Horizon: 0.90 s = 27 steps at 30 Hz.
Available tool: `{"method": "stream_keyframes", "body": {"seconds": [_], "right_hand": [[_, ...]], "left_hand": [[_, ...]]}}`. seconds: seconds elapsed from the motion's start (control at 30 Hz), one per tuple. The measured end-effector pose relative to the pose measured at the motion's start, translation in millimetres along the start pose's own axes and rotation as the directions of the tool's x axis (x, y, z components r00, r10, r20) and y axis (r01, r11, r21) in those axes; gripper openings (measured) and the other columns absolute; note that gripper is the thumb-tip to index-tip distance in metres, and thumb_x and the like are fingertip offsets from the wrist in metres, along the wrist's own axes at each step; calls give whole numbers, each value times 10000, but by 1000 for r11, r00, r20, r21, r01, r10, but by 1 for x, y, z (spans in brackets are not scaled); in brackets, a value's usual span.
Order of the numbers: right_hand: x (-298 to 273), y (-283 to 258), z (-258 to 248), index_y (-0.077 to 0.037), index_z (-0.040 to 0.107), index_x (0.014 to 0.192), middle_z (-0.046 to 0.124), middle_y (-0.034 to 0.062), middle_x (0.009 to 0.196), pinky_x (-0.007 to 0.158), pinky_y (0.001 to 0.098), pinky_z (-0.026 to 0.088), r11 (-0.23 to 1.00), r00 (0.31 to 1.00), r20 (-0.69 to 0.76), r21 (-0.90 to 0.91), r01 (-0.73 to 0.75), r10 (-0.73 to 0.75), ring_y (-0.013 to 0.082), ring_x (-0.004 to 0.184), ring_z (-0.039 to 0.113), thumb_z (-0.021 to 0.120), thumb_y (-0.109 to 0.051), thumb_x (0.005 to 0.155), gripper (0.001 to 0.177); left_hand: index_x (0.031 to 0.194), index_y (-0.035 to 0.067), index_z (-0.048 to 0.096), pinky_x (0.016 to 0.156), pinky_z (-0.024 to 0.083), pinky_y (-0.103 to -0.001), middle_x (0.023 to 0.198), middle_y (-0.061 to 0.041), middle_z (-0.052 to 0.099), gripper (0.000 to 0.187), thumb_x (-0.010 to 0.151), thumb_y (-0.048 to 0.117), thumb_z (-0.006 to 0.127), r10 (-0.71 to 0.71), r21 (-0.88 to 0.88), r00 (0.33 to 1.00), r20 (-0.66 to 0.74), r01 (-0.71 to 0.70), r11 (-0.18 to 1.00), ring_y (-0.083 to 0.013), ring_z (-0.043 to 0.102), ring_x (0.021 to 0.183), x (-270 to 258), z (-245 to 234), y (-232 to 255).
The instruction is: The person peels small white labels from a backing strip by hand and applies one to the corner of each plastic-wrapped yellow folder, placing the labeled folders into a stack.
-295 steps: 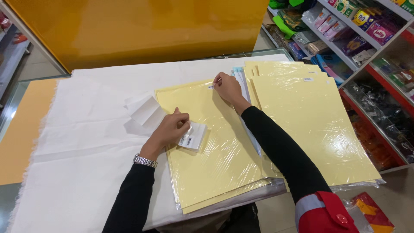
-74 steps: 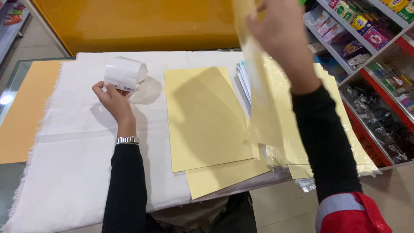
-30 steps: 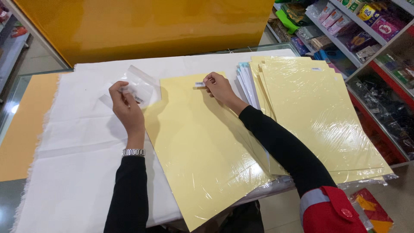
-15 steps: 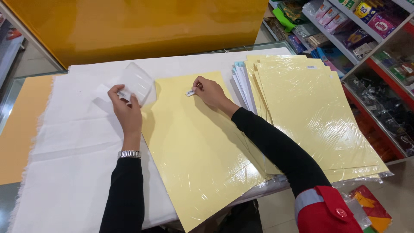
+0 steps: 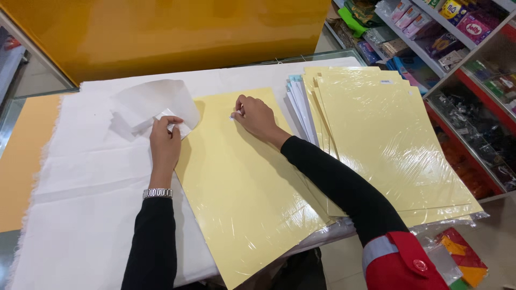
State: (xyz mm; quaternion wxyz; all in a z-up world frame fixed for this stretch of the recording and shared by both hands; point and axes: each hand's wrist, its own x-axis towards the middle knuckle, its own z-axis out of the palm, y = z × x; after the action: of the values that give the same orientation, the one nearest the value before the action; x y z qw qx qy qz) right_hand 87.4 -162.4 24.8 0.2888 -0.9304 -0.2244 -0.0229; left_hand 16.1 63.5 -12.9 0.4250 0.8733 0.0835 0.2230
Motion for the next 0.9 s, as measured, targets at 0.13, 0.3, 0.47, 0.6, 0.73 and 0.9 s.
{"method": "stream_keyframes", "body": {"seconds": [0.13,0.3,0.47,0.6,0.73,0.9], "right_hand": [[-1,-4,-2,-100,538,897,601,80,804,682,435,524,997,999,-9,-66,31,-31,284,839,614,595,-235,823,165],[0,-6,3,-87,419,1018,521,145,924,714,516,517,960,998,-55,-279,-14,-2,356,906,593,544,-367,872,340],[22,36,19,-68,485,936,521,109,839,638,407,531,977,991,-106,-190,-97,77,306,793,629,481,-121,897,66],[38,51,26,-50,569,1028,604,122,863,634,391,511,975,978,62,87,-206,201,279,812,642,517,-162,858,211],[31,44,9,-157,554,1133,645,81,973,778,362,509,869,935,148,346,-354,322,239,953,629,669,-296,747,426],[-9,-24,-43,-213,111,1389,554,267,1129,902,501,465,989,925,355,3,-148,137,422,1044,558,716,-284,732,896]], "left_hand": [[931,118,576,682,428,-309,923,-77,545,152,862,8,496,22,-11,1000,15,-22,1000,-233,549,740,0,2,-2],[950,108,573,702,437,-311,935,-98,544,150,869,14,487,-15,-20,999,44,16,1000,-238,562,757,-3,0,5],[950,90,573,708,441,-315,949,-113,557,147,876,5,480,-51,-12,997,57,52,999,-250,575,773,-2,-3,9],[953,81,572,703,450,-327,968,-131,565,140,885,1,479,-86,6,994,60,86,996,-276,594,796,-2,-5,17],[952,80,570,700,457,-335,964,-139,569,137,880,6,480,-44,12,996,77,43,999,-311,597,788,-3,-3,2],[955,61,581,665,433,-344,934,-143,603,159,875,-21,470,-5,17,1000,29,5,1000,-285,573,697,8,1,-15]]}}
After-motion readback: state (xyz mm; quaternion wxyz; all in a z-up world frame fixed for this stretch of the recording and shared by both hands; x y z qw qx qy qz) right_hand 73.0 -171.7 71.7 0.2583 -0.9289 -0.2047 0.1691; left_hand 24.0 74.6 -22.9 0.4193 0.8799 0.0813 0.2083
